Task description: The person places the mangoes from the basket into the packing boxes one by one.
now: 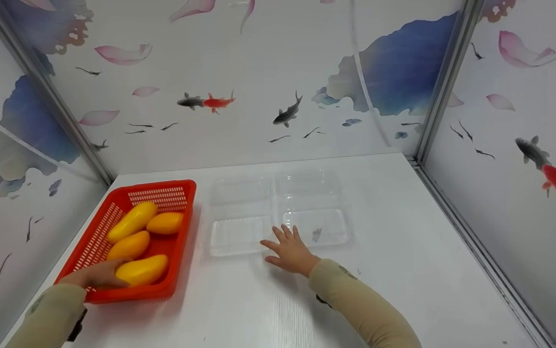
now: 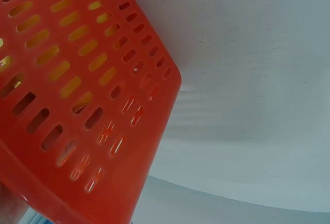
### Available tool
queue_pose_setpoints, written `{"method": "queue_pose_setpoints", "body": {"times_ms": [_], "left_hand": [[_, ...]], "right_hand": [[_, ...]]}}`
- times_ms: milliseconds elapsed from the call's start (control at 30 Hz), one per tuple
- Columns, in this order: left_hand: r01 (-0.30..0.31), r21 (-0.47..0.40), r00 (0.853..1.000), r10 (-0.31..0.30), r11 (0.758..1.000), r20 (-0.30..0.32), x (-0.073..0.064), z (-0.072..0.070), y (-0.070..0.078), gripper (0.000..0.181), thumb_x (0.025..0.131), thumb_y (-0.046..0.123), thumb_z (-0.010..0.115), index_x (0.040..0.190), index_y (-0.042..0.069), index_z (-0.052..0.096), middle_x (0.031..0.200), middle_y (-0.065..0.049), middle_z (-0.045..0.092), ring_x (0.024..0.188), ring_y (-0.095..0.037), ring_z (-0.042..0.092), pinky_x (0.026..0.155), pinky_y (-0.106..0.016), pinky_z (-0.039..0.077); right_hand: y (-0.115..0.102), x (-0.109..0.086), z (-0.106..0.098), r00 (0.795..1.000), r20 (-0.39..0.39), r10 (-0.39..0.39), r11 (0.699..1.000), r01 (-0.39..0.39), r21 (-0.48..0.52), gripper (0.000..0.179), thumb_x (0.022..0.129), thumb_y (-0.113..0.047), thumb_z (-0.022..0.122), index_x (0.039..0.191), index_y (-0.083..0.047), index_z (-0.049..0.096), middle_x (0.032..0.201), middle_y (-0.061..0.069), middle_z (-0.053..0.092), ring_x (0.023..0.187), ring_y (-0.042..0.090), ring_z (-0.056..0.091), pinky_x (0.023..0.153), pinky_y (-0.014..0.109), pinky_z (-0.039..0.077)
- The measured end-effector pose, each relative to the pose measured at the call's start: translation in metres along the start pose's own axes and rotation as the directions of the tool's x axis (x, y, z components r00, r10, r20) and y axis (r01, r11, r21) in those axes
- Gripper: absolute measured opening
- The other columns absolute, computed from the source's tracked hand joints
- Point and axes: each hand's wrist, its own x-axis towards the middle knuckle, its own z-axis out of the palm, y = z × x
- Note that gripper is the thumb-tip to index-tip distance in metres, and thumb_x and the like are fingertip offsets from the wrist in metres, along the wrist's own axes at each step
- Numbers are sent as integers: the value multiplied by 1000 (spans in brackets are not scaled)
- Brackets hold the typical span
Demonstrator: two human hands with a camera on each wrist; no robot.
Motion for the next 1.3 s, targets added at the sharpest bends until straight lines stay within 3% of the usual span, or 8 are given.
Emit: {"method": "queue_pose_setpoints", "body": {"times_ms": [233, 500, 733, 1000, 1133, 1300], "left_hand": [[66, -37, 997, -68, 997, -38, -9, -5, 6, 102, 69, 46, 75, 141, -4, 23, 136, -27, 35, 118, -43, 34, 101, -60, 24], [18, -47, 999, -20, 999, -45, -14, -26, 17, 100, 70, 49, 72, 140, -4, 24, 132, -26, 38, 113, -40, 37, 98, -59, 29], [1, -139, 995, -15, 990, -96, -11, -45, 36, 102, 70, 52, 71, 142, 0, 20, 130, -22, 38, 112, -36, 37, 99, -56, 31], [-34, -185, 984, 0, 982, -180, 4, -46, 69, 105, 67, 59, 70, 143, 9, 19, 132, -16, 38, 113, -33, 38, 97, -55, 33], [-72, -188, 973, 27, 979, -230, 12, -43, 92, 98, 65, 55, 73, 139, 12, 27, 125, -12, 44, 110, -29, 41, 96, -50, 36], [-131, -189, 965, 81, 973, -248, 23, -35, 126, 86, 66, 48, 76, 134, 14, 35, 117, -8, 49, 105, -25, 45, 92, -43, 39]], "right_hand": [[0, -1, 0, 1000, 7, -4, 999, 4, 37, 47, 90, -37, 54, 132, -17, 48, 143, 23, 32, 132, 45, 22, 104, 63, 13], [2, 0, 2, 1000, 15, 5, 999, -5, 35, 47, 90, -38, 54, 133, -18, 48, 143, 23, 31, 132, 44, 22, 105, 62, 13], [2, 1, 4, 1000, 1, 28, 998, -28, 53, 47, 90, -36, 55, 132, -17, 49, 144, 22, 31, 132, 45, 22, 105, 62, 13], [1, -1, 6, 1000, -20, 23, 997, -21, 72, 46, 90, -35, 55, 131, -16, 49, 143, 22, 31, 132, 46, 23, 104, 63, 14], [2, -1, 7, 999, -44, 2, 998, 1, 61, 46, 89, -35, 56, 130, -16, 50, 141, 23, 33, 130, 47, 26, 102, 65, 17], [3, 0, 9, 995, -89, -36, 999, 39, 24, 44, 88, -33, 57, 128, -14, 52, 138, 25, 37, 126, 49, 31, 98, 67, 21]]}}
